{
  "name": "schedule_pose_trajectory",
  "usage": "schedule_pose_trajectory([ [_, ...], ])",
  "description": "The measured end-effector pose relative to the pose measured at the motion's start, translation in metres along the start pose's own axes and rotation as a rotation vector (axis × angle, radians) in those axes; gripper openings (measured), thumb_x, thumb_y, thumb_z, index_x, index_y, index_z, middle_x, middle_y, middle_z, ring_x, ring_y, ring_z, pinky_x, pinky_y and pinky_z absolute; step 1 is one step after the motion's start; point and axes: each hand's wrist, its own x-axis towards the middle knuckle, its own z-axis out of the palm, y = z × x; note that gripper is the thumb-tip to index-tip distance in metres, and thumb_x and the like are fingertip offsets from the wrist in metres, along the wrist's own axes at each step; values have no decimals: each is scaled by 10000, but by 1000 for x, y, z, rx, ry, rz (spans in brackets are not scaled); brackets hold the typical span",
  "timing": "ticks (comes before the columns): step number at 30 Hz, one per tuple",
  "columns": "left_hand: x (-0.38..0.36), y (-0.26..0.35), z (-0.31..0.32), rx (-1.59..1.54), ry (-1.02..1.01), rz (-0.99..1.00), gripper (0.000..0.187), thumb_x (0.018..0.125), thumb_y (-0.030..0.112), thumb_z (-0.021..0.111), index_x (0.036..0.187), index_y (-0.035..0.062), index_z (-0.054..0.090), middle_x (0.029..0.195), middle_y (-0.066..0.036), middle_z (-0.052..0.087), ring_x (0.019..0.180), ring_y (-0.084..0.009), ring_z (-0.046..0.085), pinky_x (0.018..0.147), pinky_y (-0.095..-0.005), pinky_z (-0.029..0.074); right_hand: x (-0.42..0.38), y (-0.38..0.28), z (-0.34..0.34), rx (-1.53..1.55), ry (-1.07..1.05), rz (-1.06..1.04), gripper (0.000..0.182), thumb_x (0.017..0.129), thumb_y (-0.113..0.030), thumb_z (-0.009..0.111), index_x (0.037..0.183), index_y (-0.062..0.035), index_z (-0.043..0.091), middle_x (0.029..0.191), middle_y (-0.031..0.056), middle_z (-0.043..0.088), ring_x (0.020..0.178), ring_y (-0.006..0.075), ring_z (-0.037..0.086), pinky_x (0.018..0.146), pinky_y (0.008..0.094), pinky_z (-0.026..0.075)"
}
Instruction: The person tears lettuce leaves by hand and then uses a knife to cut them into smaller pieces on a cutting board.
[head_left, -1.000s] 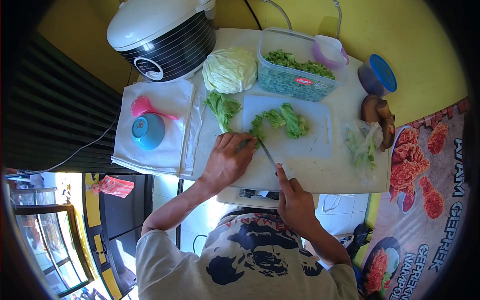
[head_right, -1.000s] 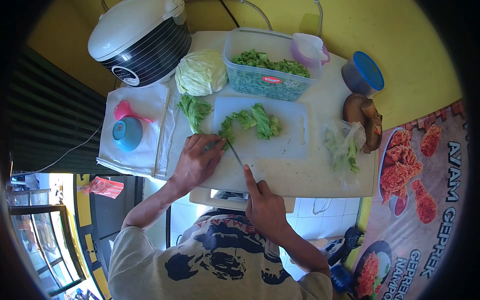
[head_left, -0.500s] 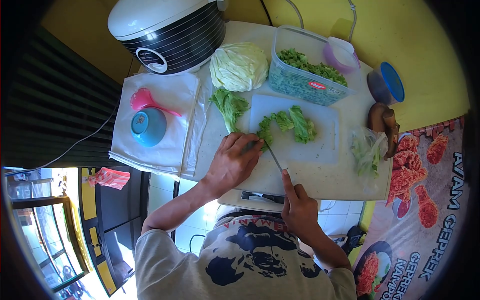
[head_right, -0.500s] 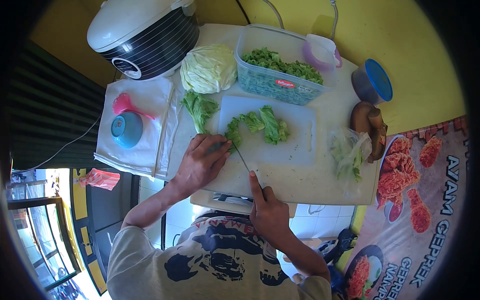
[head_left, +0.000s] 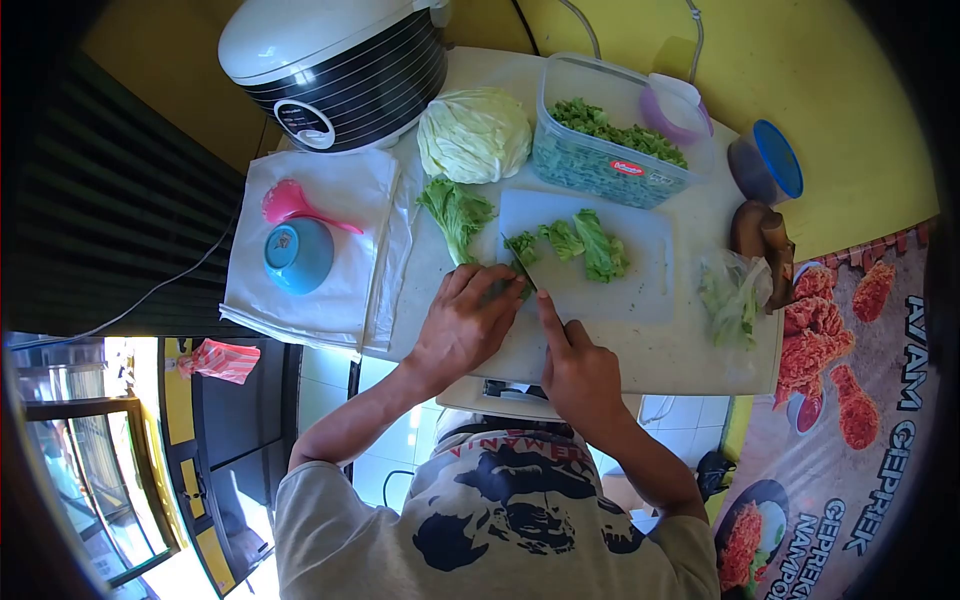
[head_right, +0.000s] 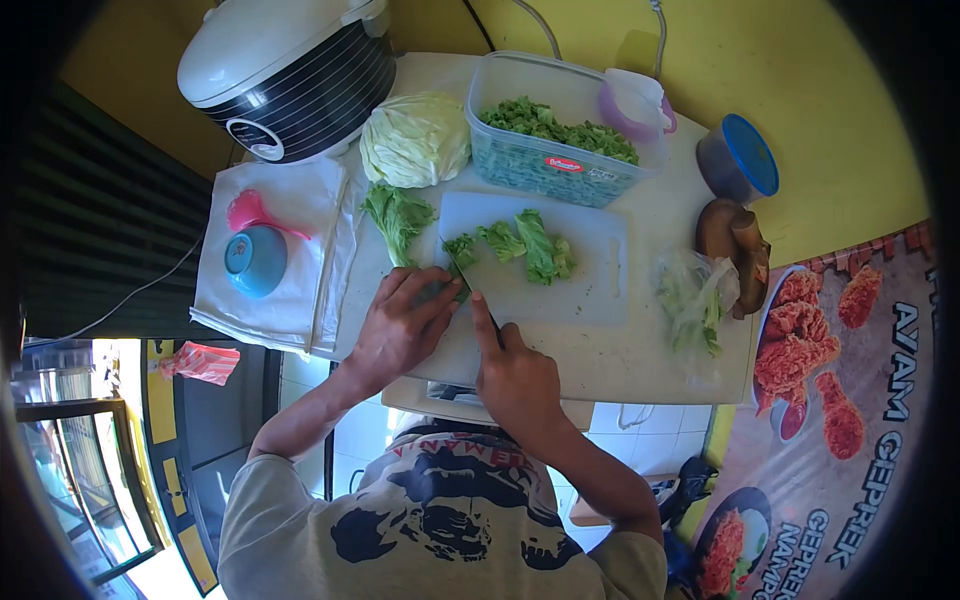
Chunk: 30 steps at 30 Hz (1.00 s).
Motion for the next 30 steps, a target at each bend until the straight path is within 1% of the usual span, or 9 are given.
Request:
schedule_pose_trajectory([
  [7, -3, -3, 0, -6, 10, 5, 311, 852, 101, 796, 1160, 80, 760, 1173, -60, 684, 1024, -280, 631, 911, -422, 498, -37, 9, -17, 114, 6, 10, 745, 890, -26, 644, 1597, -104, 424, 819, 109, 584, 518, 280, 597, 489, 423, 528],
  [10, -2, -3, -2, -7, 9, 23, 295, 853, 103, 796, 1146, 83, 764, 1165, -59, 689, 1026, -268, 633, 920, -417, 478, -30, 10, -12, 170, 72, -13, 751, 902, -24, 650, 1607, -106, 405, 815, 105, 583, 525, 278, 601, 495, 428, 528],
  [13, -1, -3, -3, -15, 2, 32, 314, 858, 88, 788, 1169, 86, 751, 1155, -73, 692, 1022, -279, 635, 926, -423, 469, -22, 14, -3, 98, 78, -19, 768, 900, -10, 647, 1615, -109, 387, 811, 106, 582, 533, 275, 602, 504, 429, 530],
  [16, 3, 0, -8, -32, 13, -11, 305, 875, 82, 764, 1178, 75, 730, 1126, -75, 692, 1033, -265, 636, 949, -432, 465, -20, 18, -6, 97, 102, 57, 762, 912, -8, 633, 1621, -109, 374, 810, 112, 580, 541, 276, 605, 509, 434, 529],
  [19, 3, -3, -6, -49, 97, -70, 316, 874, 75, 765, 1187, 76, 717, 1121, -77, 693, 1027, -267, 642, 953, -445, 461, -25, 24, -12, 119, 132, 77, 749, 917, -11, 628, 1617, -98, 377, 809, 114, 578, 541, 277, 603, 510, 427, 528],
  [22, 1, 0, -12, -34, 103, -19, 261, 867, 79, 774, 1124, 88, 737, 1119, -63, 695, 1019, -252, 647, 962, -449, 460, -34, 17, -17, 230, 132, 29, 735, 921, -14, 625, 1611, -83, 381, 810, 109, 577, 538, 276, 598, 510, 422, 530],
  [25, -4, 2, -12, 19, 86, 44, 197, 854, 93, 791, 1048, 113, 763, 1091, -34, 701, 1001, -230, 651, 981, -444, 456, -43, 5, -10, 245, 57, 10, 729, 921, -17, 620, 1608, -72, 381, 821, 107, 573, 540, 280, 593, 508, 423, 532],
  [28, -9, 0, -8, 71, 53, 34, 170, 840, 108, 806, 1006, 139, 782, 1064, -2, 708, 991, -205, 652, 1000, -436, 449, -47, 2, 1, 220, 29, 9, 729, 920, -20, 613, 1609, -68, 377, 838, 110, 569, 547, 287, 592, 508, 427, 535],
  [30, -9, 0, -7, 76, 48, 24, 189, 825, 117, 820, 1012, 138, 797, 1051, 4, 716, 980, -208, 655, 993, -436, 451, -47, 0, 1, 223, 30, 6, 731, 918, -20, 609, 1609, -68, 375, 847, 113, 567, 552, 290, 592, 505, 427, 535],
])
